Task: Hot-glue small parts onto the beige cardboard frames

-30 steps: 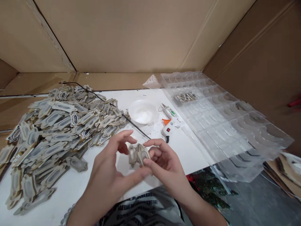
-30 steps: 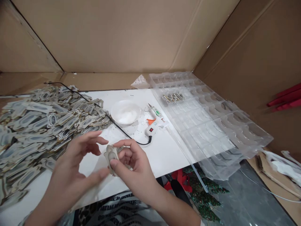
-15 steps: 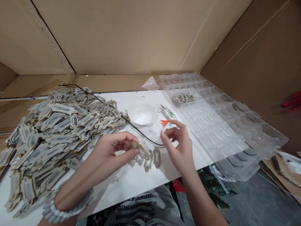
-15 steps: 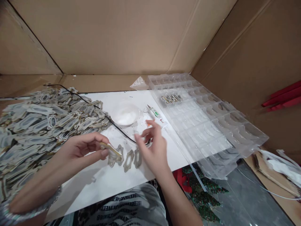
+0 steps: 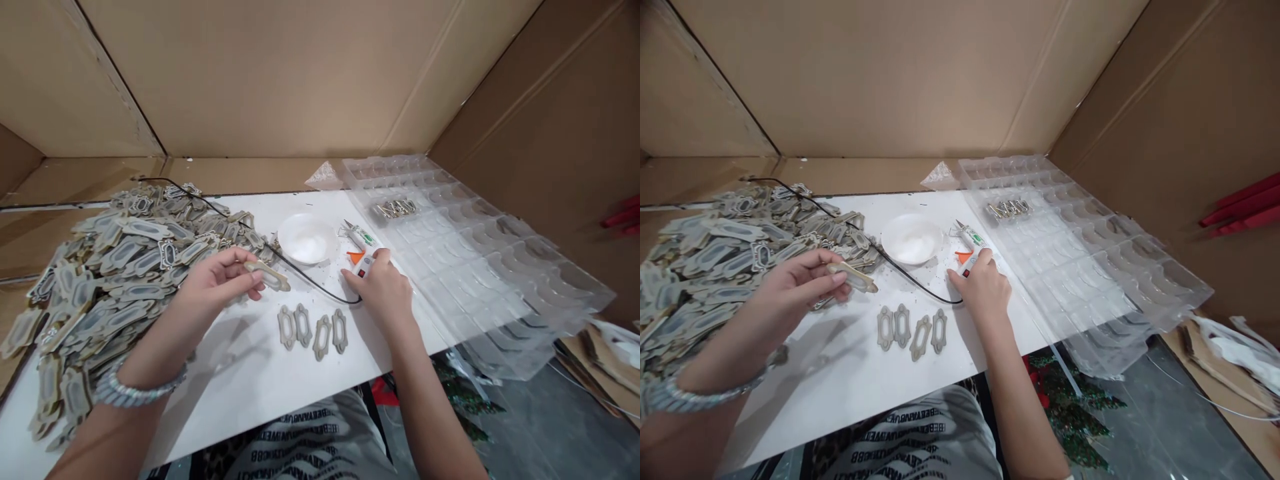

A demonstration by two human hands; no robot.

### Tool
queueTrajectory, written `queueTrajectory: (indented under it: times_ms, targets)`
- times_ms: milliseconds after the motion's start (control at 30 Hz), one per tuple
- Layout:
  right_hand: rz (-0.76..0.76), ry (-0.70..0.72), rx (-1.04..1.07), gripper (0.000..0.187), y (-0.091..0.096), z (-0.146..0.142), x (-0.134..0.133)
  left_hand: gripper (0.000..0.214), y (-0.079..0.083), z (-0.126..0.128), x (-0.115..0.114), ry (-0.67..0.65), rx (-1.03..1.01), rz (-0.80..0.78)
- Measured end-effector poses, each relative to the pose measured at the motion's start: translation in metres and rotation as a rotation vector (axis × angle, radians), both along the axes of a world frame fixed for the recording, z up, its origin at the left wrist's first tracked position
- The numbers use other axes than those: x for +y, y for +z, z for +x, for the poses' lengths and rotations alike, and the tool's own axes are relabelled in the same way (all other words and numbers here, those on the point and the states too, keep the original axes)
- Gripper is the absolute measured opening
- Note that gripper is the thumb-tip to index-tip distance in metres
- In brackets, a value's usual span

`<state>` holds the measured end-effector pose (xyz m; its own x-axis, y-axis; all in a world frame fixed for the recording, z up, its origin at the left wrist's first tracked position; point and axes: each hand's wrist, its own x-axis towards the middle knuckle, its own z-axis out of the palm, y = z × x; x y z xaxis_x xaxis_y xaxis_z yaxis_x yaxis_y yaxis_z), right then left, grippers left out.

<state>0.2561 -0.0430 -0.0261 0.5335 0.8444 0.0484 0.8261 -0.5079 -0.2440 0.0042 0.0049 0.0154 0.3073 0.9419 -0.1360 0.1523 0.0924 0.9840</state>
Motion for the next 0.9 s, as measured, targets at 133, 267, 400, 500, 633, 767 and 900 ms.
queueTrajectory:
  times_ms: [133, 267, 400, 500, 633, 767, 900]
  targets:
    - [0.208, -0.104, 0.32, 0.041, -0.006, 0.008, -0.004, 0.027, -0.012, -0.002, -0.003, -0.04, 0.009, -0.038]
    - [0.464, -0.237, 0.808, 0.063, -0.018, 0.016, -0.005, 0.027, -0.014, -0.004, -0.007, -0.048, 0.001, -0.057]
    - [0.534, -0.27, 1.034, 0.06, -0.021, 0.013, -0.004, 0.028, -0.014, -0.008, -0.008, -0.05, -0.021, -0.05]
    - [0.573, -0.267, 1.202, 0.046, -0.016, 0.007, -0.005, 0.028, -0.015, -0.011, -0.009, -0.028, -0.042, -0.049]
    - [0.637, -0.269, 1.353, 0.035, -0.007, 0.0, -0.009, 0.029, -0.016, -0.012, -0.01, -0.038, -0.045, -0.06]
    - [0.715, -0.234, 1.417, 0.041, 0.0, -0.005, -0.012, 0.029, -0.016, -0.009, -0.01, -0.085, -0.025, -0.075]
    - [0.811, -0.031, 1.415, 0.036, 0.004, -0.007, -0.016, 0.027, -0.014, -0.007, -0.01, -0.138, 0.007, -0.067]
